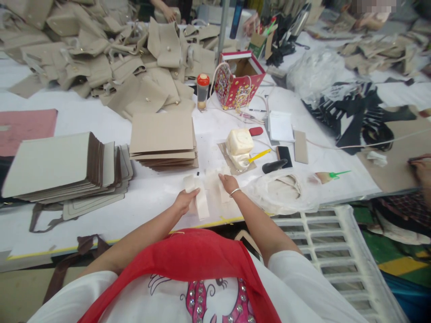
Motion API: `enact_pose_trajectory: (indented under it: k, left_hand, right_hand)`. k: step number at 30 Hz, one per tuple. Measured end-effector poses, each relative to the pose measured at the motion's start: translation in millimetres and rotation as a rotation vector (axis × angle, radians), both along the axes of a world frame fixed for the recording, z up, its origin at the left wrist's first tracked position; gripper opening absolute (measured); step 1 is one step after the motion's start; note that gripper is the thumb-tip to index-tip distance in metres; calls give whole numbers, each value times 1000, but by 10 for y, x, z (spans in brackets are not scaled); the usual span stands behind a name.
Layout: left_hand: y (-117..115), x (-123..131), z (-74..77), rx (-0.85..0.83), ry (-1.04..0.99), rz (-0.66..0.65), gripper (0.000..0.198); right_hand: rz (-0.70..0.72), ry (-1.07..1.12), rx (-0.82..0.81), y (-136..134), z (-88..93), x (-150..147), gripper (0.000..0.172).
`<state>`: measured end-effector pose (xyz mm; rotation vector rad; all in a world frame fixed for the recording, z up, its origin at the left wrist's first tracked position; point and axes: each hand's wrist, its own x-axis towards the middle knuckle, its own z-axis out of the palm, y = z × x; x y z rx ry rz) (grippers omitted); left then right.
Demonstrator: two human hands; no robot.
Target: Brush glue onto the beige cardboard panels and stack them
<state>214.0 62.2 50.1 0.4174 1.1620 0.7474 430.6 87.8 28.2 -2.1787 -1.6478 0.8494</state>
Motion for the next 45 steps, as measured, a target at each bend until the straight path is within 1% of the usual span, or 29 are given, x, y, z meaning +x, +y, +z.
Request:
enact_pose_trajectory:
  k: [2, 4, 7, 9, 12, 14, 17, 19, 22, 24, 26, 27, 28, 29, 31, 32, 33, 35, 37, 38, 42, 43, 45]
  left_hand:
    - [-4, -16, 7, -12, -9, -15, 42]
    - [8, -28, 38, -27, -54, -41, 40]
    - [65, 5, 136, -15, -199, -86, 40]
    - [125, 68, 214, 17, -286, -119, 42]
    - [220, 171, 288, 27, -345, -190, 44]
    - [266, 200, 288, 13, -336, -186, 44]
    - [287, 160, 228, 7, -268, -63, 43]
    - [268, 105, 181, 12, -232, -13, 42]
    - [210, 56, 153, 8, -202, -32, 42]
    - [172, 66, 161, 3, -179, -40, 43]
    - [148, 99, 172, 8, -151, -33, 44]
    - [144, 120, 172, 17, -135, -25, 44]
    - [143, 140, 167, 33, -117, -18, 44]
    - [145, 159, 157, 50, -87, -6, 43]
    - [153, 193, 126, 91, -17, 12, 41]
    - [157, 208, 110, 112, 10, 17, 41]
    - [161, 221, 96, 130, 29, 21, 40]
    - [166, 241, 83, 147, 25, 23, 39]
    - [167, 254, 89, 130, -23, 14, 40]
    - [168, 257, 96, 113, -53, 1, 40]
    - [167, 260, 122, 71, -139, -65, 44]
    - [167, 261, 125, 69, -138, -74, 45]
    - [171, 271, 134, 74, -128, -76, 46]
  right_hand:
    - [27, 35, 19, 3, 13, 0, 28]
    - [48, 73, 40, -9, 53, -15, 23]
    - [82, 157, 49, -64, 158, -82, 25]
    - [109, 234, 53, -114, 232, -157, 32]
    - [165, 285, 85, -166, 302, -273, 38]
    - [175, 244, 109, -166, 306, -316, 41]
    - [102, 100, 134, -117, 256, -298, 46]
    - [65, 6, 118, -69, 203, -243, 44]
    - [48, -101, 20, -16, 151, -157, 35]
    - [19, -193, -8, -9, 173, -129, 39]
    - [-15, -253, 44, -28, 249, -138, 44]
    - [-14, -234, 76, -46, 300, -158, 43]
    - [10, -167, 83, -70, 353, -189, 41]
    - [58, -59, 56, -99, 403, -228, 42]
    - [177, 192, -50, -166, 471, -324, 47]
    - [215, 288, -92, -201, 485, -373, 49]
    - [220, 353, -110, -234, 487, -417, 50]
    - [143, 422, -101, -289, 466, -474, 51]
    - [52, 471, -103, -327, 434, -481, 51]
    - [29, 501, -119, -340, 421, -467, 50]
    - [56, 562, -198, -365, 387, -366, 48]
    - [75, 560, -203, -365, 378, -345, 47]
    - [112, 558, -162, -361, 358, -317, 45]
